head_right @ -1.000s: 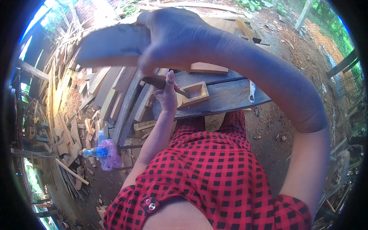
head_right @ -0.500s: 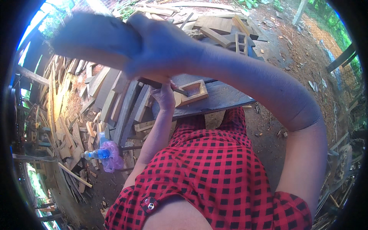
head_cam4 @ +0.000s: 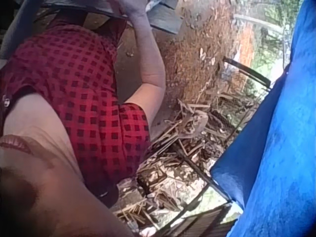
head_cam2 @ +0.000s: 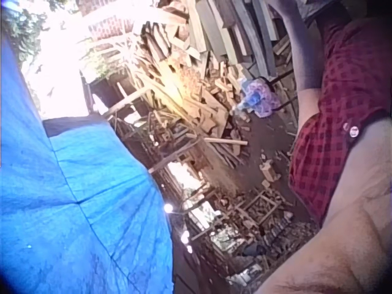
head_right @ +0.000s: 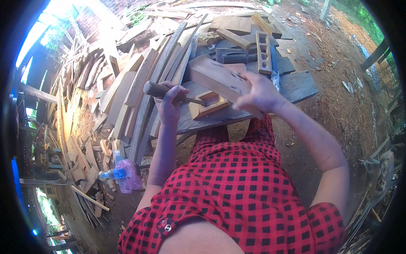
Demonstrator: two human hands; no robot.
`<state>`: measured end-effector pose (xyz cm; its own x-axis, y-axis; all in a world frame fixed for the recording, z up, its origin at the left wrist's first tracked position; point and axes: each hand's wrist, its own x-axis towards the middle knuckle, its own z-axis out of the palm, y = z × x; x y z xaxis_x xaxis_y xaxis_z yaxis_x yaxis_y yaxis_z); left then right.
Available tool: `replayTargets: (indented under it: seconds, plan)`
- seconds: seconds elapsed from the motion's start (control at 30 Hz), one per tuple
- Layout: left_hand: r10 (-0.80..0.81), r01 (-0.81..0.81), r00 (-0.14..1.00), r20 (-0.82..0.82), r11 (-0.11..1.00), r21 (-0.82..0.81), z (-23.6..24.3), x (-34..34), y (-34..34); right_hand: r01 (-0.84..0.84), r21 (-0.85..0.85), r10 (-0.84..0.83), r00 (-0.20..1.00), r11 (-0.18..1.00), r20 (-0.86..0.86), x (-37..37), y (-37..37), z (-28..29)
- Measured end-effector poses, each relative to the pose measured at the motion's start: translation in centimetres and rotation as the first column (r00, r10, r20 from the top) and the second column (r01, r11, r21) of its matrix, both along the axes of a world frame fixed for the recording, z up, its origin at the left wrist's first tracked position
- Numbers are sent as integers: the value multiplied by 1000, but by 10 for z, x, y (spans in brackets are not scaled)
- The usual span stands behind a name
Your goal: The person is using a mallet and a chisel to carve out a section of a wood block on a workbench.
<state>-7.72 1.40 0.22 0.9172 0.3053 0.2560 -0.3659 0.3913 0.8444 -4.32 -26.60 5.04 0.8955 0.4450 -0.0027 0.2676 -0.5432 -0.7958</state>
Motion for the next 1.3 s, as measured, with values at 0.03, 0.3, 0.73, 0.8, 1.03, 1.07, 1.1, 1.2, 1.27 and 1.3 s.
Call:
replayTargets:
  seconds: [0.03,0.3,0.73,0.8,1.03,1.07,1.1,1.2,1.27,1.3]
  plan:
    - [33,-33,999,3,999,-7,-1,2,-3,39,-38,-40,998,999,-43,-6,-8,-21]
    - [316,-319,947,-57,946,-60,-3,18,-19,175,-121,-192,969,977,-155,-38,-26,-103]
    - [265,-266,964,33,937,225,10,11,-46,86,-85,-101,977,993,-187,-21,-28,-70]
    - [239,-254,967,86,903,348,6,11,-50,50,-76,-55,996,996,-76,-11,-24,-27]
    - [220,-233,972,76,903,362,-5,24,-58,-314,586,55,907,747,416,2,21,107]
    - [229,-242,970,80,911,335,-6,25,-56,-274,530,76,928,802,364,1,28,111]
    - [196,-217,975,100,934,284,-7,25,-53,-268,472,106,934,840,343,-2,40,114]
    - [312,-465,863,397,797,385,-8,25,-51,-234,-345,338,899,909,279,3,60,124]
    - [296,-361,928,225,862,356,-9,24,-52,-294,-391,393,897,872,201,14,67,139]
    - [274,-314,948,160,888,336,-10,23,-53,-288,-351,403,857,891,320,17,70,148]
